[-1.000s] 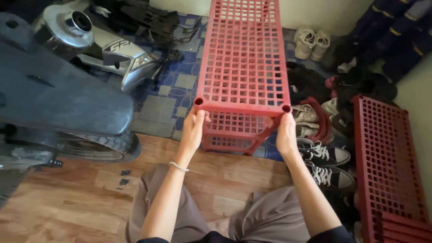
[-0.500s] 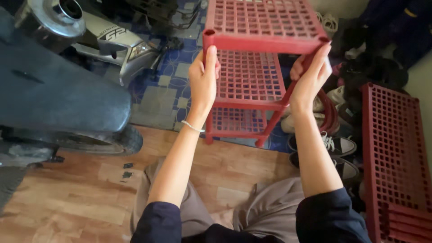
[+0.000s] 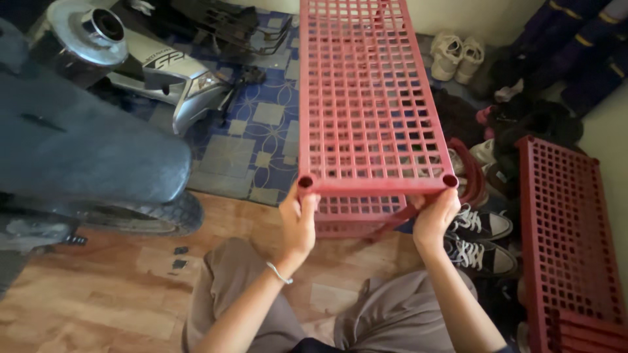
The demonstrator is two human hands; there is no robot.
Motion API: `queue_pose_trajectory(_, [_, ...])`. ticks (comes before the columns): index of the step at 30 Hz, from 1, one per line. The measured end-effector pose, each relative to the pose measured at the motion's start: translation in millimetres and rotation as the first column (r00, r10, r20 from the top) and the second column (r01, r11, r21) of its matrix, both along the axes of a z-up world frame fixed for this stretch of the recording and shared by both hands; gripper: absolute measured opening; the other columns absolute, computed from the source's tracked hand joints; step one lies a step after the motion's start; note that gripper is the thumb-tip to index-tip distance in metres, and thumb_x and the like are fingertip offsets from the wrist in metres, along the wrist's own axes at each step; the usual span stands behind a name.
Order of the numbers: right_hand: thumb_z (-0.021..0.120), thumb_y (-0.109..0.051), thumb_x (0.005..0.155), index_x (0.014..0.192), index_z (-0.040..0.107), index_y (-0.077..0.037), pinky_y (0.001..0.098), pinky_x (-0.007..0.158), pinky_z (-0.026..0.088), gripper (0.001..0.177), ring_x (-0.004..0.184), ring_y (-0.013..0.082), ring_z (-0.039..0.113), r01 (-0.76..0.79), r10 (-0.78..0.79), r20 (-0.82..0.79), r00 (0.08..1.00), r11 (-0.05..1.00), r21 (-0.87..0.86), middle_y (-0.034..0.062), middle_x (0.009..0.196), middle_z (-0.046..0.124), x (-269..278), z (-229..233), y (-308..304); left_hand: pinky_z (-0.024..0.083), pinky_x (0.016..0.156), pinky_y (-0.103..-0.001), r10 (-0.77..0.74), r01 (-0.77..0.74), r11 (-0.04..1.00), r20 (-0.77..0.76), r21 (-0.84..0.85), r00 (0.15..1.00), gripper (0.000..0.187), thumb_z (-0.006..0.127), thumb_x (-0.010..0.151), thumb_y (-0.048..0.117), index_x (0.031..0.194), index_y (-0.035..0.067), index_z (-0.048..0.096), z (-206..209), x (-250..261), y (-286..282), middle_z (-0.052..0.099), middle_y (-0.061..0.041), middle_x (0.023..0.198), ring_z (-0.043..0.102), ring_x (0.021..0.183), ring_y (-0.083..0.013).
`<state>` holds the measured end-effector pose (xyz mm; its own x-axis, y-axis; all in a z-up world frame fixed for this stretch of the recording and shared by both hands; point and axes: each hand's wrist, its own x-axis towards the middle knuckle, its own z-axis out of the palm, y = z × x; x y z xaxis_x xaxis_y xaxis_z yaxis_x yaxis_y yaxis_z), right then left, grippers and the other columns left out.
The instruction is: The person disassembles a red plastic stool by removing the top shelf and detaching the legs one by one. They place the removed parts on the floor next to them.
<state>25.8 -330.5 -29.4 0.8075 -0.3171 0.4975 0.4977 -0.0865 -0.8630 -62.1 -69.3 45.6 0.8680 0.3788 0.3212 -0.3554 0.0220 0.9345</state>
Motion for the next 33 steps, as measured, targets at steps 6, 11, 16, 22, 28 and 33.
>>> queue_pose_trajectory(6, [0.034, -0.045, 0.119, 0.116, 0.045, -0.004, 0.0289, 0.078, 0.047, 0.043, 0.088, 0.0117, 0.052, -0.085, 0.09, -0.017, 0.996, 0.974, 0.208, 0.002, 0.104, 0.054, -13, -41, -25, 0.046, 0.077, -0.026, -0.07, 0.071, 0.996, -0.023, 0.047, 0.997, 0.033, 0.057, 0.107, 0.028, 0.12, -0.002, 0.064, -30, -25, -8, 0.063, -0.001, 0.096, 0.054, 0.088, -0.0082])
queue_pose_trajectory(11, [0.033, -0.046, 0.114, 0.133, 0.048, -0.004, 0.0266, 0.074, 0.045, 0.048, 0.08, 0.0105, 0.054, -0.299, 0.293, 0.072, 0.953, 0.95, 0.087, 0.0021, 0.094, 0.057, -43, 22, -12, 0.053, 0.081, -0.025, -0.216, 0.216, 0.976, 0.003, 0.043, 0.976, 0.036, 0.062, 0.102, 0.031, 0.12, 0.0, 0.062, -29, -27, -1, 0.069, -0.003, 0.098, 0.066, 0.089, -0.0097])
queue_pose_trajectory(16, [0.043, -0.037, 0.119, 0.146, 0.045, 0.001, 0.0252, 0.092, 0.045, 0.047, 0.104, 0.0109, 0.054, -0.225, 0.225, 0.002, 0.974, 0.973, -0.05, 0.0034, 0.119, 0.059, -70, 61, 1, 0.054, 0.085, -0.027, -0.363, 0.366, 0.927, 0.043, -0.086, 0.931, 0.041, 0.064, 0.103, 0.031, 0.129, 0.0, 0.057, -32, -23, 13, 0.066, -0.004, 0.108, 0.062, 0.092, -0.01])
queue_pose_trajectory(22, [0.046, -0.038, 0.116, 0.139, 0.052, 0.001, 0.0255, 0.081, 0.045, 0.045, 0.091, 0.0107, 0.053, -0.291, 0.291, -0.01, 0.957, 0.957, -0.003, 0.0024, 0.105, 0.06, -71, 53, 7, 0.054, 0.074, -0.025, -0.141, 0.142, 0.989, 0.028, -0.031, 0.99, 0.043, 0.06, 0.102, 0.036, 0.126, 0.0, 0.058, -55, -21, 21, 0.064, -0.001, 0.096, 0.062, 0.081, -0.0074])
queue_pose_trajectory(28, [0.044, -0.048, 0.112, 0.12, 0.055, -0.001, 0.0271, 0.078, 0.048, 0.049, 0.085, 0.0123, 0.056, -0.578, 0.581, -0.08, 0.81, 0.814, 0.052, 0.0033, 0.095, 0.061, -81, 50, 21, 0.047, 0.066, -0.025, -0.083, 0.091, 0.995, 0.149, -0.048, 0.985, 0.051, 0.051, 0.108, 0.051, 0.121, 0.002, 0.056, -50, -26, 61, 0.058, -0.001, 0.09, 0.054, 0.075, -0.0079])
queue_pose_trajectory(33, [0.045, -0.048, 0.113, 0.109, 0.05, -0.004, 0.0273, 0.074, 0.042, 0.044, 0.079, 0.0107, 0.048, -0.625, 0.634, -0.024, 0.773, 0.767, 0.145, 0.0015, 0.086, 0.052, -81, 46, 31, 0.045, 0.066, -0.025, -0.109, 0.108, 0.994, 0.14, 0.015, 0.984, 0.054, 0.049, 0.11, 0.054, 0.121, 0.001, 0.054, -44, -29, 62, 0.057, -0.001, 0.088, 0.053, 0.075, -0.0086])
